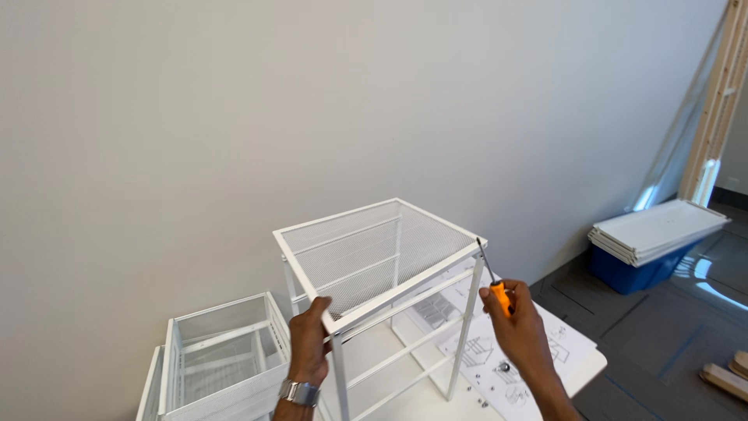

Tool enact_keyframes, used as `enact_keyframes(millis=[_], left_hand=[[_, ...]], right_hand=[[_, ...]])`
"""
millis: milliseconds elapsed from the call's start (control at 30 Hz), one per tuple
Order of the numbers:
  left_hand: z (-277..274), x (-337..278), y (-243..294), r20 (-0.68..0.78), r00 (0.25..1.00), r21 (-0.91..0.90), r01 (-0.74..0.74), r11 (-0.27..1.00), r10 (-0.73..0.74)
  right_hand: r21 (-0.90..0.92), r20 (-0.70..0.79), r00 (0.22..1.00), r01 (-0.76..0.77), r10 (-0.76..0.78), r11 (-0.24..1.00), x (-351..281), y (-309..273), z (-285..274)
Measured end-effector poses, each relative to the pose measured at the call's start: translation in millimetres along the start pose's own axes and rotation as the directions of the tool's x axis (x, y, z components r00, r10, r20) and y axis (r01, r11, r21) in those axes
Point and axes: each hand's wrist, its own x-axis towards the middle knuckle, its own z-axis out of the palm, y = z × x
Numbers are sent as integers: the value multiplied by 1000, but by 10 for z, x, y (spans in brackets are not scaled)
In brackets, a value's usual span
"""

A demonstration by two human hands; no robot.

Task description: The person assembles a white metal drawer unit by attaching a mesh panel to the frame using a screwdriver and screws while following paper instructions on the table.

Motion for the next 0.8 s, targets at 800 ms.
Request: enact_keyframes(millis=[800], left_hand=[[308,-725,465,-237,959,194,-112,975,158]], right_hand=[[644,245,706,394,-665,656,2143,918,330]])
